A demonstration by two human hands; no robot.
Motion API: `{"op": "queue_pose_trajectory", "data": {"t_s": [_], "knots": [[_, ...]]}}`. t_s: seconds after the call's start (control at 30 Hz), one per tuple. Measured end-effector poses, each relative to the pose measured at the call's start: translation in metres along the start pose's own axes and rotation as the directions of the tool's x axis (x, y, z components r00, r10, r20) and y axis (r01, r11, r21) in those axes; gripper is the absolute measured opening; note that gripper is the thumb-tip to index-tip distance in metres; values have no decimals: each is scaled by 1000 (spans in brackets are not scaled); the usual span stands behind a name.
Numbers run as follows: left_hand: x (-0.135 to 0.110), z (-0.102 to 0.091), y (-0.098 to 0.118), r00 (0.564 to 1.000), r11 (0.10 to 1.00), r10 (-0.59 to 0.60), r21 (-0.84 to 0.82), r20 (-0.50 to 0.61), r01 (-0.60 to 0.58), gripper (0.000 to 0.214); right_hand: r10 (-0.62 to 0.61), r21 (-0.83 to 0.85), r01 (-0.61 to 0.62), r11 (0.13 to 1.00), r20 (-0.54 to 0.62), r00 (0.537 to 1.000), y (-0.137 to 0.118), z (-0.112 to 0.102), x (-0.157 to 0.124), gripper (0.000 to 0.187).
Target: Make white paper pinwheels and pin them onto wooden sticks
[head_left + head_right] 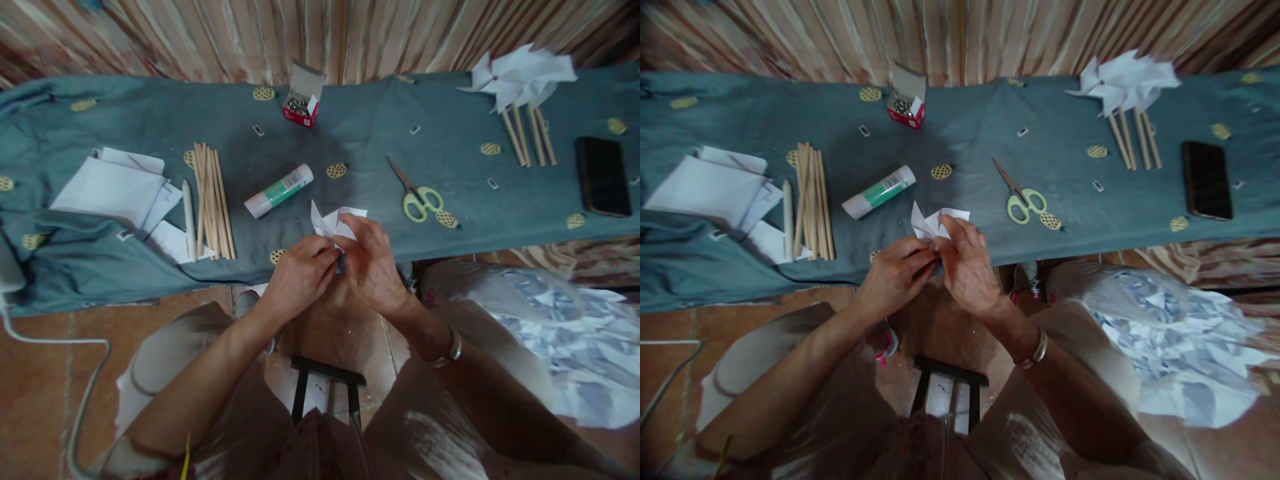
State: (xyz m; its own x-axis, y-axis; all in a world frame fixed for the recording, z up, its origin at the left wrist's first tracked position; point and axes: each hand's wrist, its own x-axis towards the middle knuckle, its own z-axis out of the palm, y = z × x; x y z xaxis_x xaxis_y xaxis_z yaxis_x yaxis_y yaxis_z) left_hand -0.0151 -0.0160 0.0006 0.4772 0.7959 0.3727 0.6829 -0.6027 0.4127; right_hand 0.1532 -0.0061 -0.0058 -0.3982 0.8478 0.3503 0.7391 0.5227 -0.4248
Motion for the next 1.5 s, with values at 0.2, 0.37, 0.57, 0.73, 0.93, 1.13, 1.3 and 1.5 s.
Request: {"op": "queue_pose_trajectory", "data": {"t_s": [0.2, 0.37, 0.57, 0.73, 0.93, 1.13, 1.3, 1.5], "knots": [[1, 2, 0, 1000, 1000, -9, -8, 0, 9, 15, 32, 60, -33, 998, 23, 999, 0, 1, 0, 26], [0, 2, 0, 1000, 1000, -6, 20, 4, 6, 15, 43, 165, -42, 985, -4, 999, 4, -8, 3, 30], [1, -4, -1, 1000, 998, 20, 54, -3, -20, 16, 184, 305, -165, 938, -35, 982, 14, -19, 10, 34], [4, -11, -9, 999, 993, 17, 115, -30, -13, 14, 210, 238, -190, 952, -63, 976, 26, -21, 17, 29], [7, -19, -22, 999, 991, -9, 133, -53, 16, 14, 247, 222, -234, 947, -32, 969, 29, -25, 20, 28], [7, -22, -18, 998, 995, 1, 103, -59, 5, 14, 378, 288, -369, 884, 25, 925, 24, -27, 20, 24], [5, -15, -7, 998, 991, 58, 121, 15, -60, 22, 402, 263, -401, 878, 50, 914, 23, -27, 18, 24], [3, -7, -6, 995, 987, 96, 132, 6, -96, 12, 380, 217, -383, 898, 58, 923, 22, -28, 17, 24]]}}
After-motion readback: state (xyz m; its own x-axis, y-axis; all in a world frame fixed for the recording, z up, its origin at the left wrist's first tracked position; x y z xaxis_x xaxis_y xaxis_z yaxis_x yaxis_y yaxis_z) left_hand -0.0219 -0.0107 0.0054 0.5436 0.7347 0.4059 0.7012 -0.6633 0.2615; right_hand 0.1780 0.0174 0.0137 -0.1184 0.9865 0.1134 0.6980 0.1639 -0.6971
